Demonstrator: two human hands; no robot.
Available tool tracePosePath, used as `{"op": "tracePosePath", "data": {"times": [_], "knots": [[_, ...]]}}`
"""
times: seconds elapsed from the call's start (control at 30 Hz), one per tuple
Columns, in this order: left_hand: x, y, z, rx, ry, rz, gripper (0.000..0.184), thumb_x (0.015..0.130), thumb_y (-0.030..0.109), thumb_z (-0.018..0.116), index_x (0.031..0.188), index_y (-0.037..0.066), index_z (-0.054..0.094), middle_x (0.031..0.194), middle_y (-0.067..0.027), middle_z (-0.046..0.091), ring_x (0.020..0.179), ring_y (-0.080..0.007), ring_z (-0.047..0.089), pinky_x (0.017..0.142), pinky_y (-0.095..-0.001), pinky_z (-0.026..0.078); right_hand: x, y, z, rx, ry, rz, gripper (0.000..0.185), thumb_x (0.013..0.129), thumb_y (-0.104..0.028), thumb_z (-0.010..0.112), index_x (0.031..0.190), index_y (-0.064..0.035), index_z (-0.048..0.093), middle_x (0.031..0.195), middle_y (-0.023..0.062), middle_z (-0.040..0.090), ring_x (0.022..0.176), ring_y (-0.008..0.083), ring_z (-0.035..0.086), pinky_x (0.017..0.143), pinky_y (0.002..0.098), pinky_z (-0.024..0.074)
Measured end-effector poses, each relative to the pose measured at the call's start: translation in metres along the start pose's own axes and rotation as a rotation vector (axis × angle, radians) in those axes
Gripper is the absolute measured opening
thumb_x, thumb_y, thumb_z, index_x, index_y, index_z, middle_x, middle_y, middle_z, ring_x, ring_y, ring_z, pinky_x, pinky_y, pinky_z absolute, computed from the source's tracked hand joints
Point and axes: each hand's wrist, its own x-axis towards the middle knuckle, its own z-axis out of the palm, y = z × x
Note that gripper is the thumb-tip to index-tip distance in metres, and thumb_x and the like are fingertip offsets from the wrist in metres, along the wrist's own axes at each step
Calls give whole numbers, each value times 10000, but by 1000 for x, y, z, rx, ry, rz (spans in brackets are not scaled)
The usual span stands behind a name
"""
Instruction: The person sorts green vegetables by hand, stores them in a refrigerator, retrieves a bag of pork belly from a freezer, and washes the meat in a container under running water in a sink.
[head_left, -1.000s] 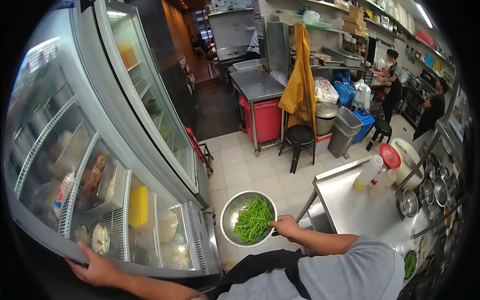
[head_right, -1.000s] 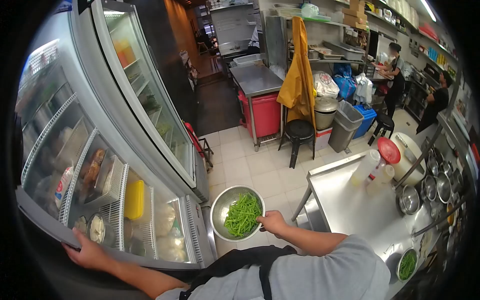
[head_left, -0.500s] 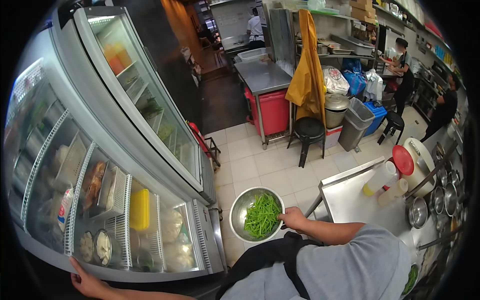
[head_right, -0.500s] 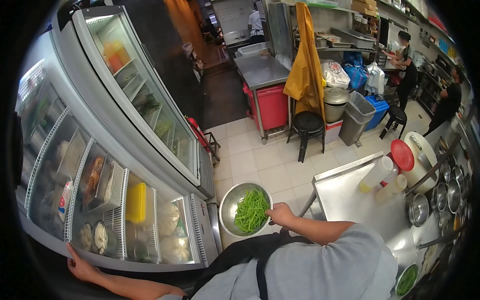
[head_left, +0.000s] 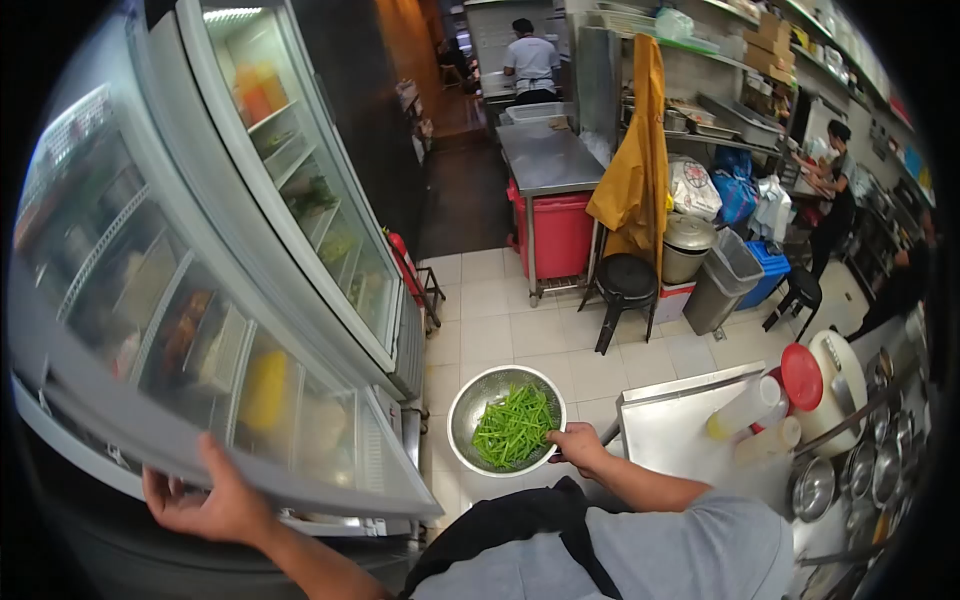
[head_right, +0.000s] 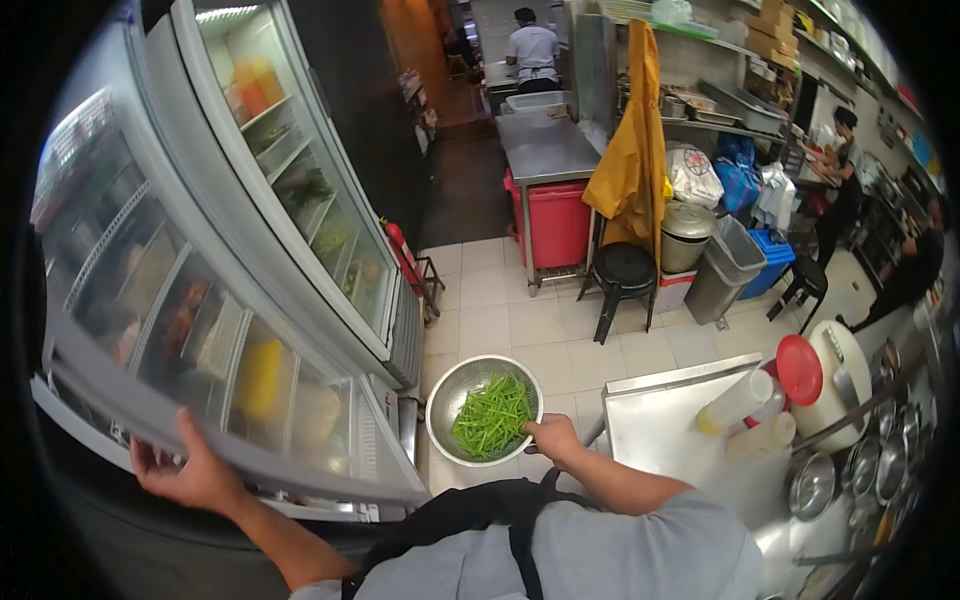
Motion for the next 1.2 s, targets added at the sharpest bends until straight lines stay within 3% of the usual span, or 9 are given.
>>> {"op": "tracePosePath", "data": {"times": [0.17,0.27,0.37,0.43,0.57,0.83,0.9,1.03,1.2], "knots": [[-43,72,48,-27,-278,338,1202,623,230,861,1533,49,97,1583,-217,144,1469,-394,159,1167,-525,191,-5,16,-49,-30,18,-65,185,888,-105,638,900,80,638,819,149,671,660,220,677,562,332,609],[-68,107,104,-175,-311,534,914,639,198,766,1479,233,406,1585,-270,132,1456,-502,94,1142,-642,63,-18,-5,-63,-133,46,4,174,886,-99,624,860,71,598,765,145,647,614,219,659,530,339,615],[-89,150,145,-166,-385,526,723,787,148,658,1461,213,406,1557,-309,176,1445,-534,108,1130,-681,36,-6,-4,-83,-155,17,29,172,888,-106,628,840,57,603,750,111,625,605,211,653,531,329,609],[-108,158,188,-177,-337,571,833,657,109,734,1430,205,438,1572,-318,104,1455,-537,23,1132,-676,2,-7,-17,-76,-190,-10,41,170,878,-93,630,810,56,585,755,126,630,578,214,647,517,332,612],[-130,182,225,-214,-332,549,632,774,98,641,1373,127,445,1559,-333,131,1442,-548,89,1119,-704,47,1,-20,-55,-262,-142,98,163,873,-71,626,838,82,579,708,142,611,524,229,623,482,345,596],[-118,179,204,-394,-469,531,582,818,112,593,1363,-5,427,1545,-347,167,1442,-533,127,1133,-681,74,48,-28,143,-216,-463,83,233,896,-148,632,1013,51,611,931,188,635,819,266,683,615,377,614],[-102,146,175,-525,-507,518,636,788,107,626,1385,16,426,1545,-347,170,1442,-525,145,1134,-674,84,112,9,201,336,-615,80,336,940,-152,583,1184,73,525,1067,176,644,866,284,680,694,402,598],[-77,27,127,-719,-634,383,752,705,103,708,1408,62,444,1541,-343,190,1444,-500,191,1137,-637,152,151,-46,358,-193,-606,42,373,945,-154,582,1221,87,517,1102,191,636,877,292,680,704,395,599],[-80,-119,66,-371,-785,-83,690,739,123,714,1368,8,452,1529,-323,234,1398,-481,305,1112,-538,303,175,-92,532,-249,-496,-218,294,935,-156,600,1093,90,563,993,179,647,826,276,676,596,348,602]]}}
